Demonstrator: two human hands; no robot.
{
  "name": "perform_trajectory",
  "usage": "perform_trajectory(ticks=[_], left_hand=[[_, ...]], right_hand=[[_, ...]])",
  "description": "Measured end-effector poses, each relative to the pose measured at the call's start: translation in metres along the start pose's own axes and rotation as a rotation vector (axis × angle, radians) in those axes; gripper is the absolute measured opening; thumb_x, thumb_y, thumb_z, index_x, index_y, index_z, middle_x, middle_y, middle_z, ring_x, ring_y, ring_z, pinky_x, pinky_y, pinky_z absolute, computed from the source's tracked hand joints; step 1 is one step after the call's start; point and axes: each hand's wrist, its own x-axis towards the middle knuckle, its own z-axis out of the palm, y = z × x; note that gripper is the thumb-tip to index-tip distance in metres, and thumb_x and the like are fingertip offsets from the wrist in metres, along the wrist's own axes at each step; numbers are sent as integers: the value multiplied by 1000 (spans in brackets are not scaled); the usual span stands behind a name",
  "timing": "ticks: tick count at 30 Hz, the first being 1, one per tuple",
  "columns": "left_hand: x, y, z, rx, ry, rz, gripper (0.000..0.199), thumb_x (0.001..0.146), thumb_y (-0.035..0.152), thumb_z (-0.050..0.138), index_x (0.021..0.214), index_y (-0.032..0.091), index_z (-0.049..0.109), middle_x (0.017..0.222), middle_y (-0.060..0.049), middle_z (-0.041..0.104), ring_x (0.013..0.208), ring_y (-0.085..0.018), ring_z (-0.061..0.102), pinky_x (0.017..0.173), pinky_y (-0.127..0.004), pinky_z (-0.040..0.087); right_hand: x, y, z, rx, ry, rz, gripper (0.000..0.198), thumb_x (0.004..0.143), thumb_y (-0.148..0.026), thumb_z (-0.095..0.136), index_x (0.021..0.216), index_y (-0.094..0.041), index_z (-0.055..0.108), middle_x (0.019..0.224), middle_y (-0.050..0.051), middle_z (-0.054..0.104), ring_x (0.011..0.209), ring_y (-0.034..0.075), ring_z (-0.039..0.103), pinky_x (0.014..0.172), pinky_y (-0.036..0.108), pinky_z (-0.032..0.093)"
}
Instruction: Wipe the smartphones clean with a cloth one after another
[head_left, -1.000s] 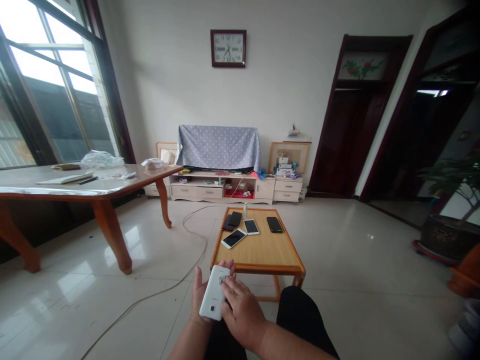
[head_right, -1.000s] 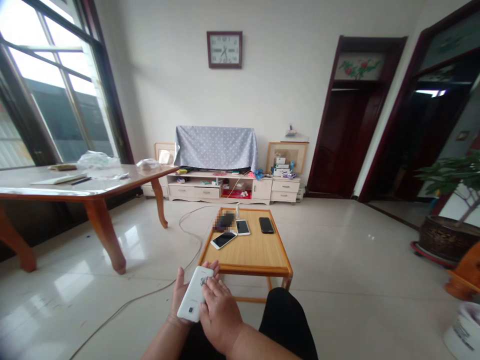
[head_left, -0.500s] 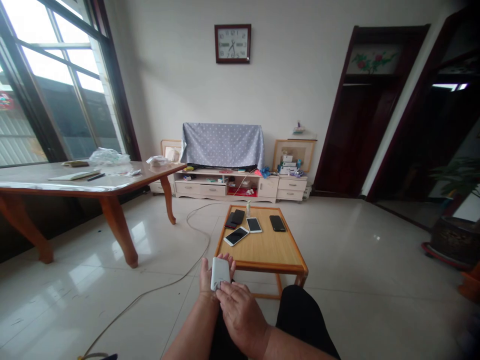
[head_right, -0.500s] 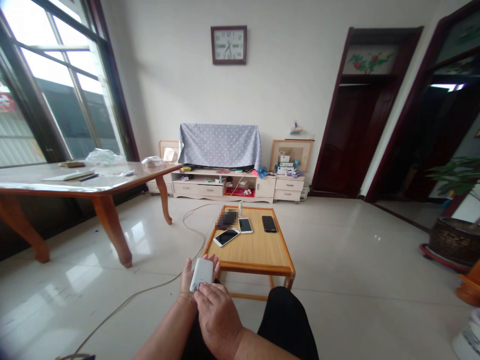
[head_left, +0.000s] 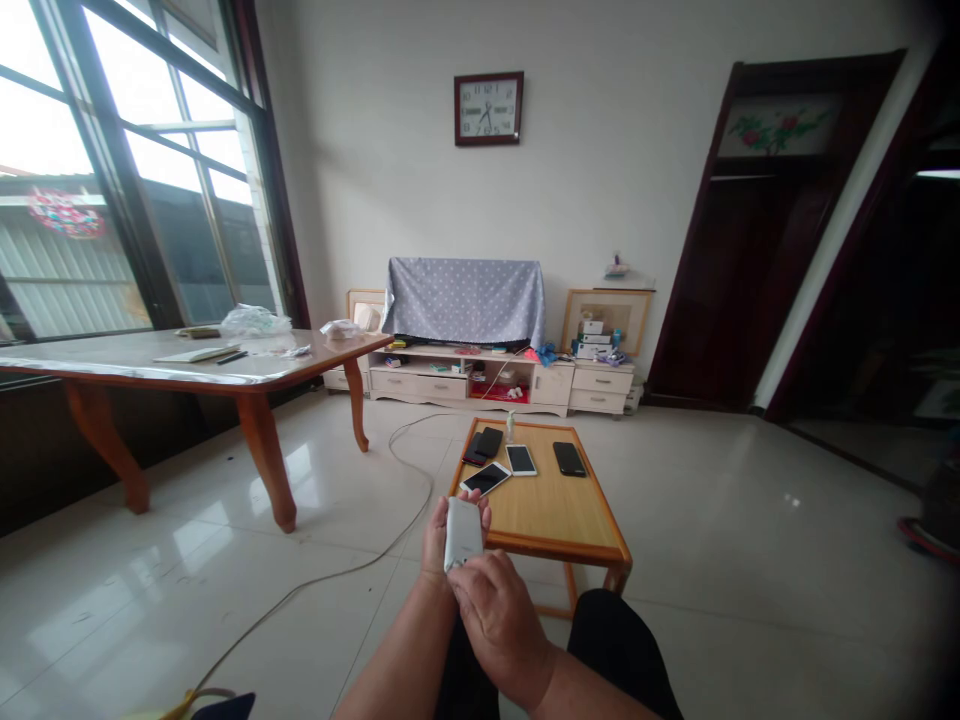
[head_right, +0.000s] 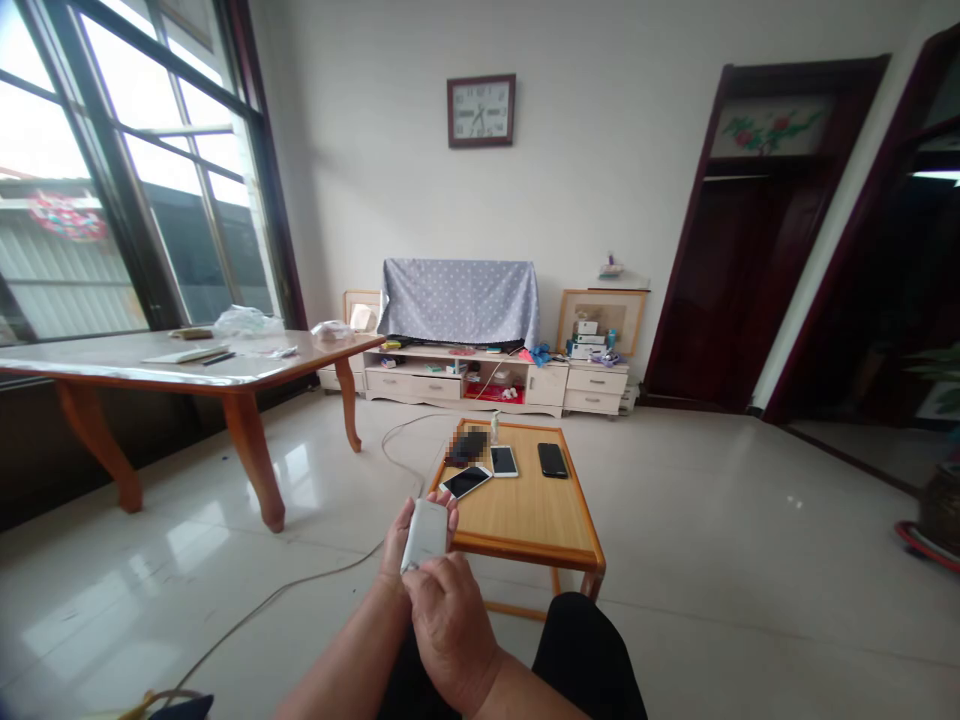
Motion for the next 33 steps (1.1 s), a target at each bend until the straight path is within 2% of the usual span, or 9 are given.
perform_trajectory(ticks=[3,7,10,14,20,26,33], left_hand=[[-5,-1,4,8,8,-29,19,94,30,58,98,14,69,113,-16,73,122,-33,64,104,-50,53],[-10,8,7,-28,42,46,21,93,30,59,108,17,67,123,-15,70,122,-32,64,102,-49,55],[-11,10,11,-20,46,63,22,93,31,59,109,17,66,123,-14,71,121,-32,65,101,-49,56],[-15,8,23,-11,-2,-1,22,94,31,57,108,18,67,124,-14,71,124,-32,63,103,-52,55],[-22,24,36,-72,-80,74,26,96,33,56,114,17,66,133,-13,67,129,-32,59,104,-49,55],[-26,18,47,-40,-119,7,26,97,32,53,114,18,67,133,-13,67,133,-33,56,105,-51,54],[-33,29,58,-86,-200,33,32,98,34,50,122,19,65,143,-12,60,141,-32,47,110,-51,50]], right_hand=[[4,-2,-2,5,-27,5,23,98,-14,53,114,-24,66,91,4,63,85,20,57,79,34,52],[3,0,-6,4,-11,15,21,98,-14,53,110,-25,67,92,4,63,84,20,56,77,33,51],[4,-4,-6,8,-12,26,20,98,-15,52,108,-24,67,91,4,62,84,21,56,77,33,51],[12,-12,-8,-3,-32,-17,17,98,-18,54,106,-25,67,90,4,62,84,20,56,78,33,50],[16,-11,-18,-12,0,-7,17,98,-16,53,106,-25,66,94,5,63,86,21,57,78,35,51],[23,-22,-21,-28,-36,-54,17,96,-17,54,105,-26,66,94,4,62,86,21,57,79,36,50],[26,-22,-27,-48,12,-53,17,97,-17,53,106,-26,64,94,5,63,86,21,58,77,35,51]])
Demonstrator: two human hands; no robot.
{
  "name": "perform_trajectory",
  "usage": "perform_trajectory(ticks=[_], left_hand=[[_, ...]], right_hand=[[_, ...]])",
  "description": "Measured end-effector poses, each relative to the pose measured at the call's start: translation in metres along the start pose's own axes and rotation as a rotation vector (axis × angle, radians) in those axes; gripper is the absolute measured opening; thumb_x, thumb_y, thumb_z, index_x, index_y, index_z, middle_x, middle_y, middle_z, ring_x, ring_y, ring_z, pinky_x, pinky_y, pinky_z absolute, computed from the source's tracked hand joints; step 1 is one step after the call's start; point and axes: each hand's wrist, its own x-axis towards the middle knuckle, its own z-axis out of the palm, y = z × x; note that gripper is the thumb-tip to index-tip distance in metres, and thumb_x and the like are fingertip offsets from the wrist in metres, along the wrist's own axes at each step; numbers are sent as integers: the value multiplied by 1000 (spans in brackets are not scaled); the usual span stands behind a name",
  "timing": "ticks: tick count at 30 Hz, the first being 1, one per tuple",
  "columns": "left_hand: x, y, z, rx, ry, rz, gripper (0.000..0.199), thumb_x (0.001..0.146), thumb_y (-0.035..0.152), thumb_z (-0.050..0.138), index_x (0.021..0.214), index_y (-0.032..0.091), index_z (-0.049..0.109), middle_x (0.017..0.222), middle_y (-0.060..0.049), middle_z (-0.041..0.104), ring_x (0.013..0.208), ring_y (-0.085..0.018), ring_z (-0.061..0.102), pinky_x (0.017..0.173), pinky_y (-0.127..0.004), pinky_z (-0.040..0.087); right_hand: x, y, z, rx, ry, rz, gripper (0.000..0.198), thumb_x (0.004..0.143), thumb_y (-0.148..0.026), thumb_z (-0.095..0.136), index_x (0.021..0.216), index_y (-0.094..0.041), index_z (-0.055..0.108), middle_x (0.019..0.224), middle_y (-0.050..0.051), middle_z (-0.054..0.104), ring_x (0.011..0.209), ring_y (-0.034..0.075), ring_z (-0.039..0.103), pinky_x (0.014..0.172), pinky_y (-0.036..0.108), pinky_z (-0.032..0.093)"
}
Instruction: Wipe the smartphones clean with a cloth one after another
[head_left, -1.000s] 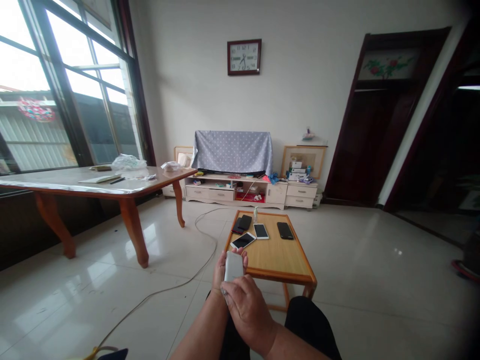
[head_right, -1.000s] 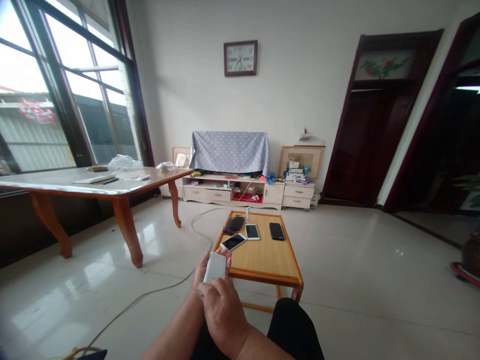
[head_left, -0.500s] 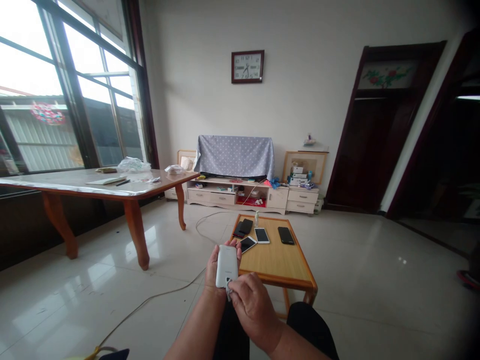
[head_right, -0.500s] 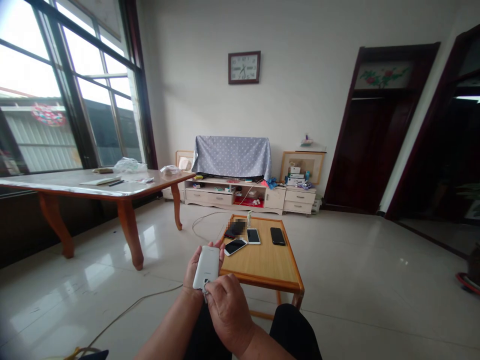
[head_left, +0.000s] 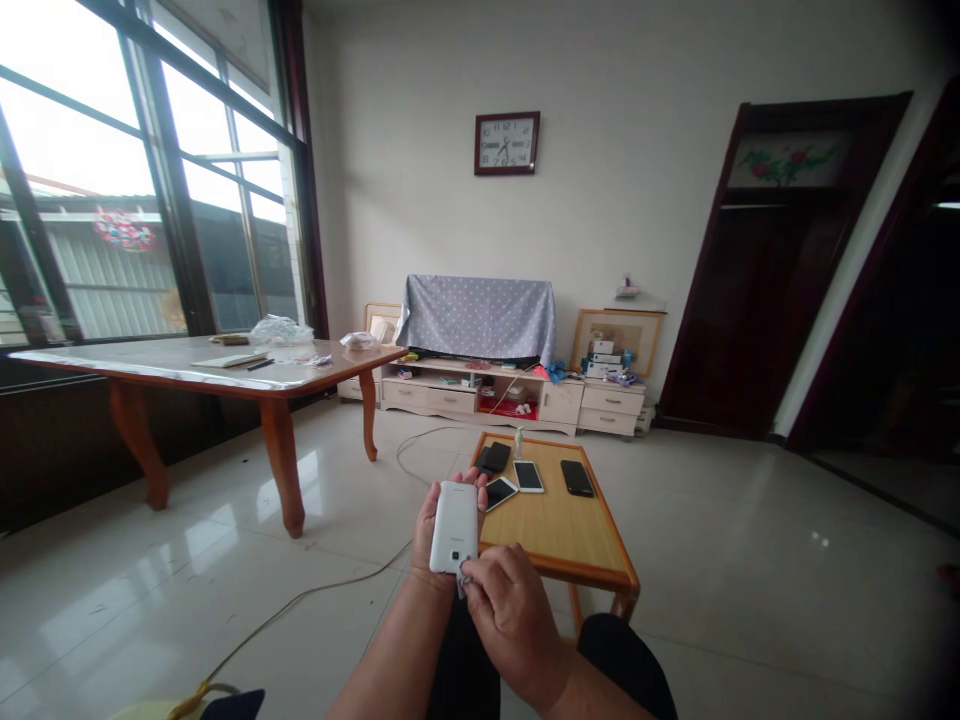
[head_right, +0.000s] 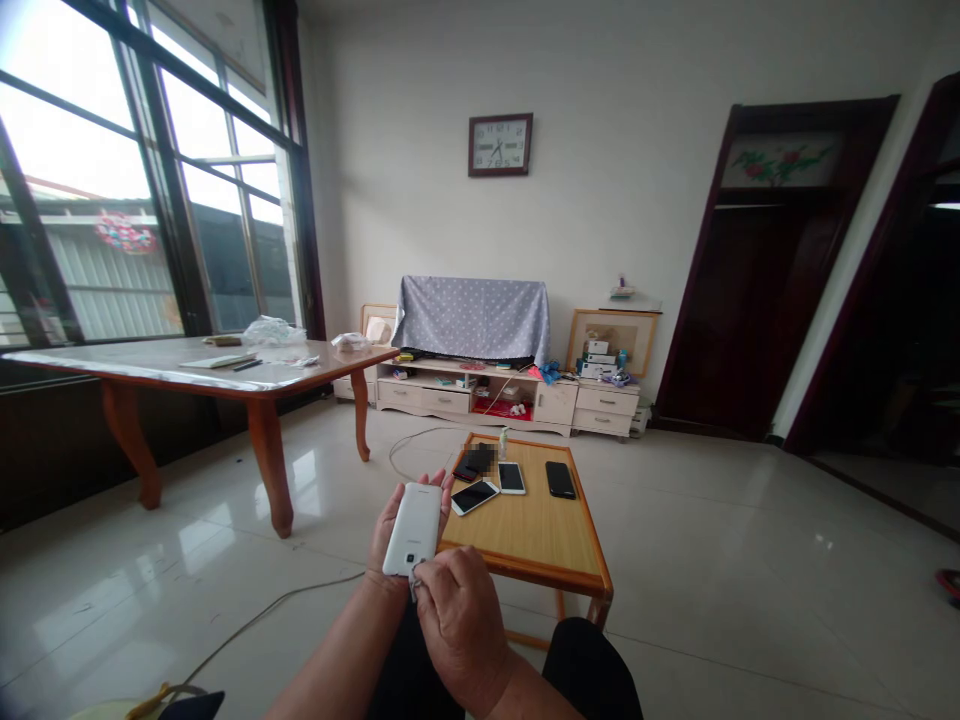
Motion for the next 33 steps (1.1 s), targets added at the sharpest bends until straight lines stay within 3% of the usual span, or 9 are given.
perform_trajectory(ticks=[4,9,13,20,23,27,33], left_hand=[[-3,-6,9,16,-13,-55,32,99,35,50,122,18,66,143,-12,60,141,-31,47,111,-50,49],[-5,0,21,-6,-37,-5,31,98,35,52,118,17,67,147,-11,56,143,-31,45,112,-48,48],[3,-2,43,14,-44,-31,30,98,35,52,117,18,67,148,-12,56,143,-31,45,110,-49,50],[10,-6,84,21,-216,-64,34,100,39,46,122,21,66,149,-6,55,146,-29,40,113,-47,47],[1,-13,81,22,-290,-95,38,102,42,44,124,22,66,153,-5,51,149,-27,35,118,-45,40],[-7,-26,75,48,-352,-148,43,104,44,37,124,22,68,157,-4,45,151,-26,29,123,-42,31],[-6,-28,85,67,-412,-161,47,105,44,32,129,22,66,158,-3,45,153,-23,24,127,-41,21]], right_hand=[[5,-8,-3,8,-38,-32,16,98,-19,54,107,-26,66,94,4,62,86,21,57,78,36,50],[6,-8,-8,-2,-13,-23,19,98,-17,53,111,-26,66,96,5,63,87,21,56,78,36,50],[20,-6,-13,-38,2,-30,19,98,-19,54,111,-26,67,98,6,63,88,22,56,80,38,50],[29,-5,-35,11,99,-1,22,96,-17,56,113,-25,67,101,7,63,93,21,58,84,37,50],[24,-4,-40,158,120,106,19,95,-18,57,108,-25,68,99,6,63,91,20,60,81,34,52],[31,2,-42,402,210,390,9,91,-29,64,96,-22,68,91,3,65,78,17,60,72,29,51],[26,-5,-39,863,194,733,27,84,-44,73,90,-20,62,76,0,63,67,15,56,61,26,46]])
